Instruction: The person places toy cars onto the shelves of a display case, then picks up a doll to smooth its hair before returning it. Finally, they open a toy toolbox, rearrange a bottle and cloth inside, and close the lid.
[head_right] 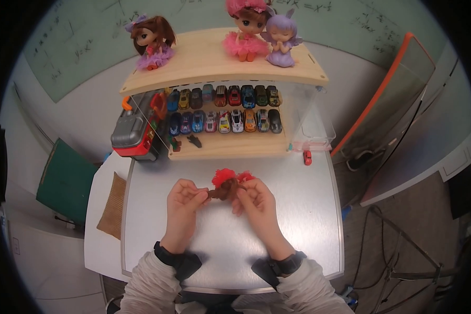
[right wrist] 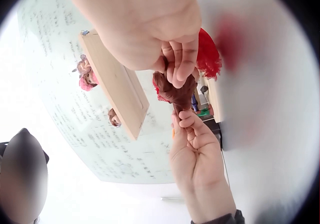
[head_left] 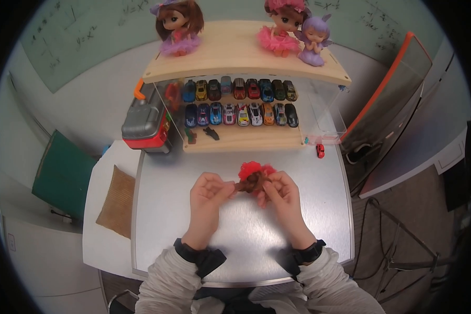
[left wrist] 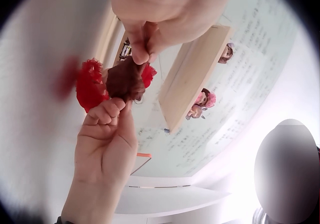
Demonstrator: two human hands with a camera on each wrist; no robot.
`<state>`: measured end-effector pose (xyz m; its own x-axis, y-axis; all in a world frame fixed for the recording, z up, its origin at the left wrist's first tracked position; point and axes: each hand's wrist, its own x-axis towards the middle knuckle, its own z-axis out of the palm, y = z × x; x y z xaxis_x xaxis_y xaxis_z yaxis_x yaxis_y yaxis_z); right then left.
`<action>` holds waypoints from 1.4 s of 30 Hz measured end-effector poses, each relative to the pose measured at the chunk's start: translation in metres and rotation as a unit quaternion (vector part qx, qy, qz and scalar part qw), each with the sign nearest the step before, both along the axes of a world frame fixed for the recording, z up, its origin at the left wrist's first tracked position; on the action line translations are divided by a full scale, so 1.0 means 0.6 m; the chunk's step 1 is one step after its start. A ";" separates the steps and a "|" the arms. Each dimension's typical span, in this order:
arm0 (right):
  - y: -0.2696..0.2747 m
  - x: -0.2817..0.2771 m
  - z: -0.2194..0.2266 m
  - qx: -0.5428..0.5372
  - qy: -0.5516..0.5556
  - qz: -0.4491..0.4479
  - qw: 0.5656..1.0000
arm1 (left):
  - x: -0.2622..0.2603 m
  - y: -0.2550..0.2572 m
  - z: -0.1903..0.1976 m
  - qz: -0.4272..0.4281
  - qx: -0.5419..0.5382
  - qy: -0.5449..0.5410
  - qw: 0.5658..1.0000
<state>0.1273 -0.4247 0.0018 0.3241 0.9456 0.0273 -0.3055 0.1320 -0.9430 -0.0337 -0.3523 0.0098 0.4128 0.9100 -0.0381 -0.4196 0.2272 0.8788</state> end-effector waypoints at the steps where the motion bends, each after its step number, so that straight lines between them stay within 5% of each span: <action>1: 0.000 0.000 0.001 0.001 0.002 -0.004 1.000 | -0.001 0.000 -0.001 0.002 0.003 -0.002 1.000; 8: -0.001 -0.002 0.000 0.018 -0.040 -0.023 0.999 | -0.007 0.005 0.003 0.010 0.010 -0.012 1.000; 11: 0.000 0.006 -0.007 0.058 -0.317 -0.094 0.942 | -0.006 0.008 -0.006 0.016 0.026 -0.012 0.999; 14: 0.004 -0.001 -0.001 0.094 -0.319 -0.118 0.936 | 0.001 0.006 -0.018 0.021 0.035 -0.009 0.999; 20: 0.001 -0.005 -0.012 0.042 -0.120 -0.048 0.991 | 0.001 -0.001 -0.004 -0.014 0.025 -0.001 1.000; 26: -0.001 -0.002 0.000 0.043 -0.044 -0.050 0.997 | -0.002 -0.002 -0.009 0.025 0.065 0.046 0.997; 32: -0.008 -0.011 0.013 0.025 0.060 -0.009 0.998 | 0.010 -0.013 -0.001 -0.049 0.282 0.167 0.944; 35: -0.009 -0.024 0.022 0.011 0.104 -0.019 0.994 | 0.013 -0.016 -0.022 -0.097 0.196 0.093 0.971; 42: -0.023 -0.008 0.054 0.009 0.004 0.014 1.000 | 0.003 -0.010 -0.010 -0.136 0.006 -0.030 0.990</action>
